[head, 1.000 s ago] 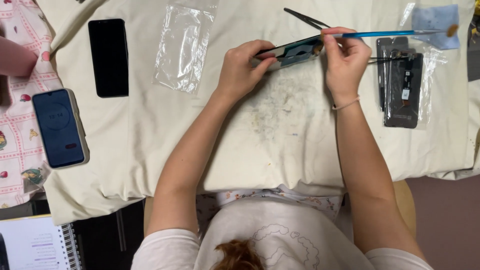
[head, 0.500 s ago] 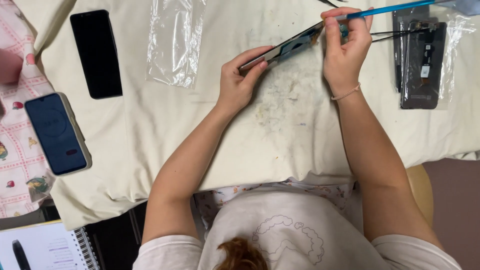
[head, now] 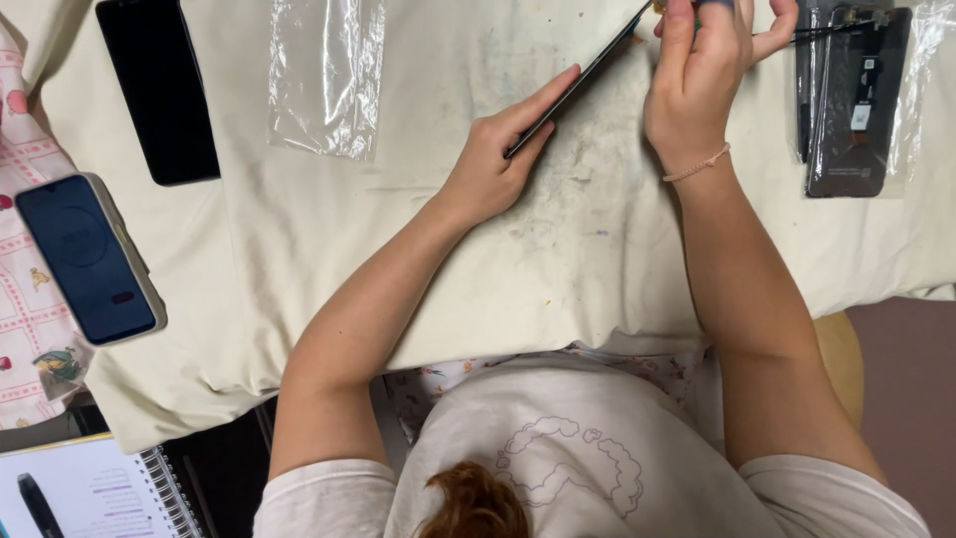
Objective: Cleaning and preparing a mobile phone screen for replacement using a brush, tweezers, and adhesive.
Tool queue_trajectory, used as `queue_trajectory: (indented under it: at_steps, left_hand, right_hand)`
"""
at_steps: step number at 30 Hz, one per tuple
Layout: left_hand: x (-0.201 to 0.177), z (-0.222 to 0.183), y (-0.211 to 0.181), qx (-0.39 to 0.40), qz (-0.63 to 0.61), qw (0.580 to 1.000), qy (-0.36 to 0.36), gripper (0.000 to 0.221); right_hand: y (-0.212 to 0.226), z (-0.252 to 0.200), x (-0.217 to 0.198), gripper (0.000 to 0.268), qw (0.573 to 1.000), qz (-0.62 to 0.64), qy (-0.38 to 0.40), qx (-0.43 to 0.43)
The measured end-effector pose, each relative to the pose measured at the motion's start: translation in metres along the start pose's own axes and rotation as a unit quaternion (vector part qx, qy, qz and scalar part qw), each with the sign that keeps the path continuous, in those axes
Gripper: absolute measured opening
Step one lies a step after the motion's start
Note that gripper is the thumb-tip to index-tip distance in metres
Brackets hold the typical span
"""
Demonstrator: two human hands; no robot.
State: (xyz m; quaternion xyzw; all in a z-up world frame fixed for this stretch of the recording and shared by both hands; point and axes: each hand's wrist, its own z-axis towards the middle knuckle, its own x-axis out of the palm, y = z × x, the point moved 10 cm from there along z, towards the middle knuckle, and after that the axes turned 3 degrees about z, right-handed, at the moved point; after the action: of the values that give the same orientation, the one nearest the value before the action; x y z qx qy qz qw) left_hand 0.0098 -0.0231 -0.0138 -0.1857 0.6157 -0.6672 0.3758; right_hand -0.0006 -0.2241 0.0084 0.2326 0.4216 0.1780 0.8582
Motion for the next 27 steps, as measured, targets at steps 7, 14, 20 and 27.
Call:
queue_trajectory:
  at_steps: [7,14,20,27]
  left_hand:
    - [0.0,0.002,-0.005,-0.006,-0.024,1.0,0.007,0.044]
    - [0.0,0.003,-0.005,-0.014,-0.045,0.999,0.017,0.044]
    - [0.001,0.003,-0.006,-0.008,-0.052,0.998,0.022,0.046]
    - [0.007,0.002,-0.004,-0.001,-0.034,0.999,0.035,0.046]
  right_hand:
    - [0.059,0.008,-0.01,0.026,0.995,0.009,0.015,-0.1]
    - [0.082,-0.005,-0.005,0.016,0.991,0.039,0.048,-0.123]
    - [0.097,-0.007,-0.005,0.017,0.988,0.029,0.037,-0.149]
    - [0.094,-0.012,-0.005,0.018,0.99,0.045,0.04,-0.125]
